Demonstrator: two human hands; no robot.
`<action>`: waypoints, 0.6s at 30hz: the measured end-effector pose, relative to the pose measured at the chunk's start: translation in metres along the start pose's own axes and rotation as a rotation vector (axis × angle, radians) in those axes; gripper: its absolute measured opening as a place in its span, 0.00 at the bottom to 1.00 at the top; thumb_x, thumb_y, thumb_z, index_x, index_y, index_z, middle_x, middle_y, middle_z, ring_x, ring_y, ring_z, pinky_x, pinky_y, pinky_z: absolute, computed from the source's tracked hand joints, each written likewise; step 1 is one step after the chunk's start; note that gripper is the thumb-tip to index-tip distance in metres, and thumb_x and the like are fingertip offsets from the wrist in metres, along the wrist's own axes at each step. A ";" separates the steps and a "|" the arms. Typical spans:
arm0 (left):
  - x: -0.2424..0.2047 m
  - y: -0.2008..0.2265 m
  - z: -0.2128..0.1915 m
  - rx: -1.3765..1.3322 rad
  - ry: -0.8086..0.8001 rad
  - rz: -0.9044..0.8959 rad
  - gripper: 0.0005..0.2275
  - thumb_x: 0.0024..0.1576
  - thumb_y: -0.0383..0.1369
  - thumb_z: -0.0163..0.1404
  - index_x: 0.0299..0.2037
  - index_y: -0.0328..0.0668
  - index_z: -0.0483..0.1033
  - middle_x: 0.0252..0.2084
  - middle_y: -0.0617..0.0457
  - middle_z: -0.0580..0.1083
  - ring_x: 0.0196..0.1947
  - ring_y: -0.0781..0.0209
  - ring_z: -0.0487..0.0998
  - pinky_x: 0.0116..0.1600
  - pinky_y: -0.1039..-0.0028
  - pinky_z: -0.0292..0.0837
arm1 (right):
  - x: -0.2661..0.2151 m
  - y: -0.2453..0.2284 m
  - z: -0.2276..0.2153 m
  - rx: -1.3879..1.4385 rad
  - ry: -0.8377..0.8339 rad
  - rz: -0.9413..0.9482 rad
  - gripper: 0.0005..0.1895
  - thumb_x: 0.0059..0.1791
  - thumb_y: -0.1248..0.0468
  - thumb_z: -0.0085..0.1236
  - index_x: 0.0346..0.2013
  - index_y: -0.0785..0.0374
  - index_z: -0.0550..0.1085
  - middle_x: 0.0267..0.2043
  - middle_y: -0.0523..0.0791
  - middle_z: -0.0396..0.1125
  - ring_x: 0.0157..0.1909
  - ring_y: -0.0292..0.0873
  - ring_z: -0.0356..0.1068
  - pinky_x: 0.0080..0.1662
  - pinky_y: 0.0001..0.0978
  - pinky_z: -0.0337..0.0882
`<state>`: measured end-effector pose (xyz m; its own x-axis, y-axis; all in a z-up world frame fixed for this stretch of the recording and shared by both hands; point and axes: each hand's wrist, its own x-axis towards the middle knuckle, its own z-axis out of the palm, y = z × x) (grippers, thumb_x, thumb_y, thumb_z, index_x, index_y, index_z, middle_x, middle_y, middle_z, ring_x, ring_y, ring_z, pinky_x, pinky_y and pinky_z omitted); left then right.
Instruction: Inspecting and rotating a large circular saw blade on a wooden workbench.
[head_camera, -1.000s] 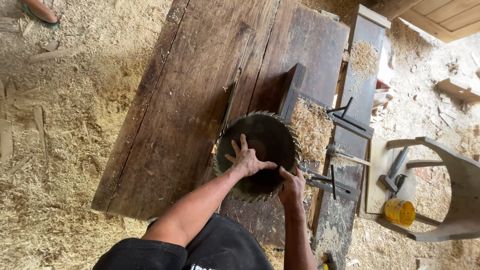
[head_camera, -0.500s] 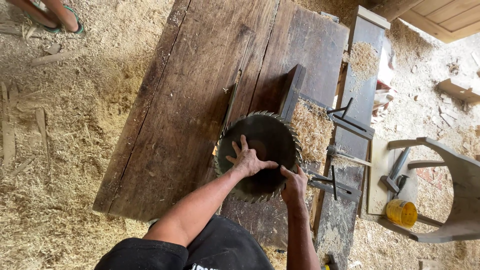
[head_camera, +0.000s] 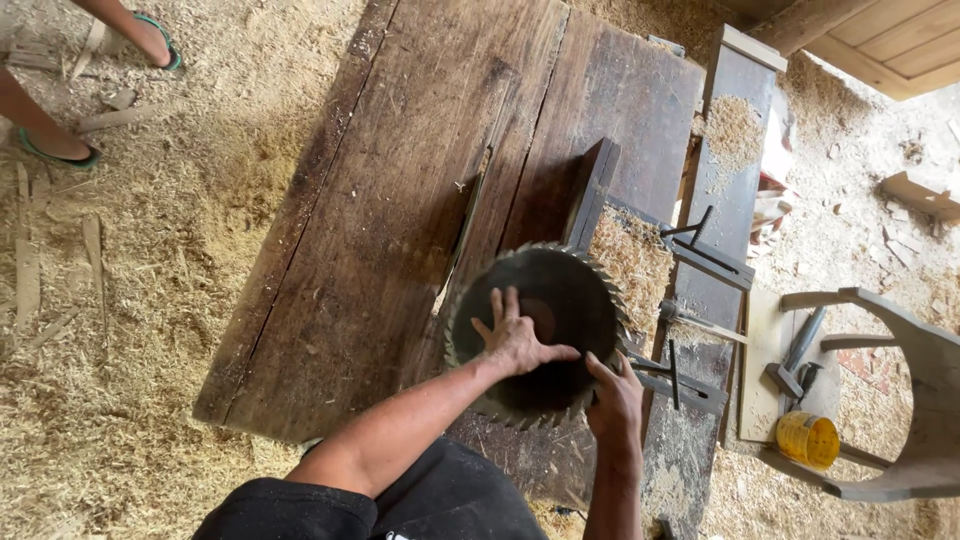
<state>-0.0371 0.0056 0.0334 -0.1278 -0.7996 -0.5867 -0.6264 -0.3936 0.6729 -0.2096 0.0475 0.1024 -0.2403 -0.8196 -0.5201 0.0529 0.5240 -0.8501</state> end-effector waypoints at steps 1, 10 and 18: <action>-0.004 0.003 0.004 0.004 -0.002 0.032 0.50 0.36 0.71 0.58 0.51 0.24 0.78 0.80 0.37 0.31 0.79 0.33 0.24 0.68 0.18 0.31 | -0.008 0.001 -0.008 0.106 0.016 0.046 0.26 0.49 0.68 0.58 0.61 0.70 0.67 0.47 0.53 0.74 0.45 0.47 0.76 0.45 0.34 0.78; -0.015 0.007 0.004 0.107 0.004 0.023 0.50 0.37 0.72 0.56 0.53 0.25 0.77 0.81 0.39 0.30 0.78 0.31 0.21 0.68 0.19 0.23 | -0.034 0.072 -0.009 0.207 -0.107 -0.146 0.14 0.53 0.70 0.54 0.54 0.67 0.72 0.48 0.50 0.71 0.48 0.46 0.72 0.52 0.37 0.75; -0.006 -0.017 -0.001 0.134 -0.022 0.052 0.52 0.39 0.75 0.52 0.56 0.26 0.76 0.81 0.36 0.30 0.79 0.28 0.20 0.69 0.20 0.21 | 0.002 0.102 -0.017 0.534 -0.171 0.053 0.16 0.49 0.74 0.54 0.52 0.66 0.72 0.45 0.47 0.74 0.44 0.44 0.76 0.45 0.37 0.75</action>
<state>-0.0253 0.0171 0.0261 -0.1781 -0.8067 -0.5635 -0.7156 -0.2869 0.6369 -0.2214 0.1028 0.0160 -0.0656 -0.8448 -0.5310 0.5550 0.4114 -0.7230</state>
